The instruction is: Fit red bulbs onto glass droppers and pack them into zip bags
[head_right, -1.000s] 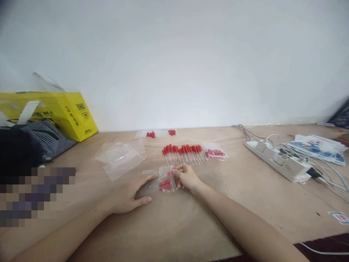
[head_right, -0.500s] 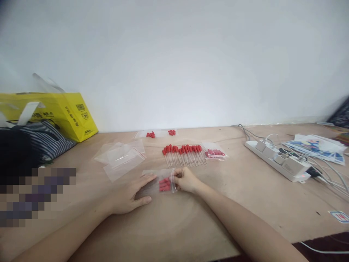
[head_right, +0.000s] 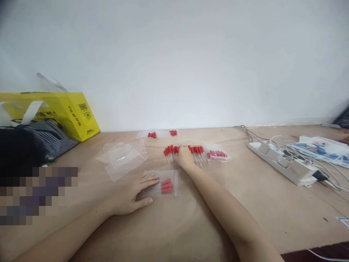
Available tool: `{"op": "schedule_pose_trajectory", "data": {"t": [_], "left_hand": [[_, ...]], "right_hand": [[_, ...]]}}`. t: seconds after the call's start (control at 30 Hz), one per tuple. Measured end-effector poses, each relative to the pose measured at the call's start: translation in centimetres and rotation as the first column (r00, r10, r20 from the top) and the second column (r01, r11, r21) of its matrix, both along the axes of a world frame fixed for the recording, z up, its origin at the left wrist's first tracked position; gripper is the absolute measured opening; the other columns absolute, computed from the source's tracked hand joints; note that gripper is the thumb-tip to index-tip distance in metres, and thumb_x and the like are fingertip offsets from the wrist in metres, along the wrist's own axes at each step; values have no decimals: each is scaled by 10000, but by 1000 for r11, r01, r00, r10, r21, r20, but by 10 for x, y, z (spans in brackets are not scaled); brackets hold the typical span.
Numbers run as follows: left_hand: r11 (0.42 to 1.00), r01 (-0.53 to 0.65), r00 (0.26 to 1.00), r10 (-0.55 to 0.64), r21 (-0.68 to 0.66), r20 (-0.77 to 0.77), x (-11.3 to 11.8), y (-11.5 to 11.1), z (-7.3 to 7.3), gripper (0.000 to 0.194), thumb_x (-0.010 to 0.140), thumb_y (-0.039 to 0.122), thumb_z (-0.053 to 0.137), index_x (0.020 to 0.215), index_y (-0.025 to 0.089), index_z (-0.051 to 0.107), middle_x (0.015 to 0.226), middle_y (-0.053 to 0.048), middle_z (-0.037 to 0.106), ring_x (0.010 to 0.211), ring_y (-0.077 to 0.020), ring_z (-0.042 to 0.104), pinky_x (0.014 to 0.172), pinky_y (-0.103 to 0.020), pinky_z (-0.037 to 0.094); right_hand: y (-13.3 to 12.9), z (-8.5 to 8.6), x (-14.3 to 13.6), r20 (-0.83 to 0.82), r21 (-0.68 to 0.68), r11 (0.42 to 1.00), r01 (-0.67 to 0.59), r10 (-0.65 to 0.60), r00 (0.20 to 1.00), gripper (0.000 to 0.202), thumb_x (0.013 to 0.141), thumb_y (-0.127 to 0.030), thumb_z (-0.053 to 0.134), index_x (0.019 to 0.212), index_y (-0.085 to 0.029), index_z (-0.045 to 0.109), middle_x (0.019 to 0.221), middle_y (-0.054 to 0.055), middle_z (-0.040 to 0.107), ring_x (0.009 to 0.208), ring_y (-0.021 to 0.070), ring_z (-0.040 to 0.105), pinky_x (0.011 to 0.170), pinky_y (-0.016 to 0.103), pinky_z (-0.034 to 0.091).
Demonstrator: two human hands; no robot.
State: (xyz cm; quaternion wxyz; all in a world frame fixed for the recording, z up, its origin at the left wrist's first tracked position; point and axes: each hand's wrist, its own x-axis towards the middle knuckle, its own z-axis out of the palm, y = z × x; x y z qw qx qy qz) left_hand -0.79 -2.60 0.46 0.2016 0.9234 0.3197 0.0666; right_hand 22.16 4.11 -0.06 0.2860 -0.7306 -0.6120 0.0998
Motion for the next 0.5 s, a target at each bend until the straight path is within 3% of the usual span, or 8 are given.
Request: {"op": "schedule_pose_trajectory", "data": {"t": [0.17, 0.4, 0.5], "left_hand": [[1000, 9, 1000, -9, 7, -12, 0, 0, 1, 539, 794, 447, 457, 1267, 204, 364, 1347, -59, 339, 1250, -227, 264, 1035, -432, 217], [1000, 5, 1000, -5, -1, -11, 0, 0, 1, 535, 794, 440, 460, 1265, 203, 368, 1351, -56, 332, 1252, -228, 259, 1041, -434, 204], [1000, 5, 1000, -5, 0, -2, 0, 1, 0, 530, 794, 441, 463, 1264, 214, 370, 1350, -50, 335, 1249, -230, 266, 1037, -432, 214]], "right_hand": [[12, -3, -11, 96, -69, 995, 78, -71, 993, 256, 741, -56, 414, 989, -61, 477, 975, 217, 550, 914, 281, 562, 723, 373, 437], [9, 4, -17, 142, -75, 994, 77, -66, 988, 279, 751, -49, 396, 1027, -70, 432, 993, 212, 534, 935, 250, 553, 716, 306, 438], [-1, 12, -7, 142, -48, 998, 34, -27, 990, 388, 728, -31, 390, 1114, -64, 370, 980, 199, 543, 890, 231, 565, 702, 287, 431]]}}
